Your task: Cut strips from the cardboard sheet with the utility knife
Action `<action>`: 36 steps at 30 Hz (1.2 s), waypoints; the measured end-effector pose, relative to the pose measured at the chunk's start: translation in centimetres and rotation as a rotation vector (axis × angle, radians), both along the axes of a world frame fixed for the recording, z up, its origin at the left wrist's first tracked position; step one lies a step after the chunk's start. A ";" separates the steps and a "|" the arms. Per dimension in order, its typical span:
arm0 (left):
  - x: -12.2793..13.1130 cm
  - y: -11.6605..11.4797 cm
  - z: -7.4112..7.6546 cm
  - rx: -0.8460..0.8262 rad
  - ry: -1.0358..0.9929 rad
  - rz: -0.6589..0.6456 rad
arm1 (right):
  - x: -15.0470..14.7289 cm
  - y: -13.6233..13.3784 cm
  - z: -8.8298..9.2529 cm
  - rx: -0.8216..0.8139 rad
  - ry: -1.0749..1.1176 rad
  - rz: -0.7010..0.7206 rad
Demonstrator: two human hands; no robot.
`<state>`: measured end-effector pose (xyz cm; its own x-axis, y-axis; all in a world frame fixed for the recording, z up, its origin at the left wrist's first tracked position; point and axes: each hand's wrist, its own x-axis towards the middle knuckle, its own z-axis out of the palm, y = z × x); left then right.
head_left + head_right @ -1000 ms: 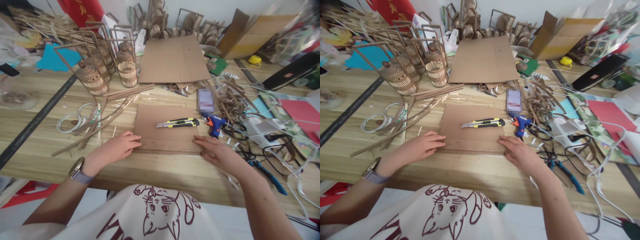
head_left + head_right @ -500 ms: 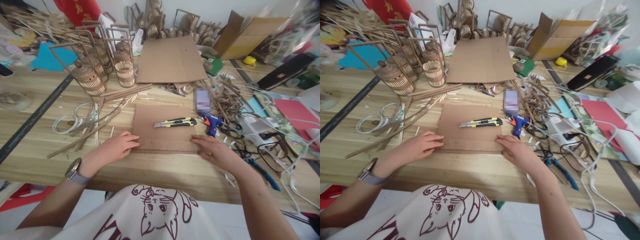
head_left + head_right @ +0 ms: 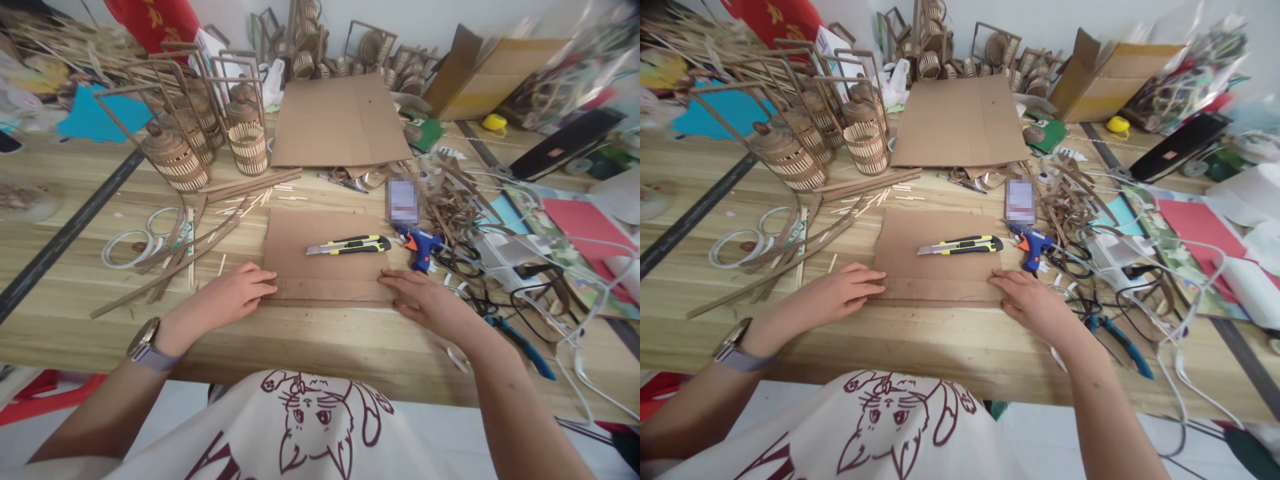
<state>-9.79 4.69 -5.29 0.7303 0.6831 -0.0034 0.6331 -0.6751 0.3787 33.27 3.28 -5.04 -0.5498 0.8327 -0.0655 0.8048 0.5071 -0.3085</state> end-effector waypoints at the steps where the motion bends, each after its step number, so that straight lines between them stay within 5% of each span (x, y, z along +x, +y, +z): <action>1: 0.0 0.0 0.0 -0.001 0.002 -0.002 | 0.0 0.0 0.0 0.000 0.001 0.001; 19: 0.0 -0.1 0.1 0.021 0.035 -0.004 | 0.0 -0.1 0.0 0.019 -0.008 0.018; 30: 3.5 1.7 4.1 -0.012 0.290 -0.137 | 0.7 0.1 -1.1 0.033 0.017 0.011; 36: 7.6 3.4 5.3 0.070 0.379 -0.382 | 0.5 0.2 -0.6 0.016 -0.008 0.018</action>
<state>-2.16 8.09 0.03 0.8830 0.3774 -0.2790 0.4215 -0.8992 0.1176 33.75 3.46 -5.64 -0.5645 0.8235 -0.0570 0.7978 0.5266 -0.2937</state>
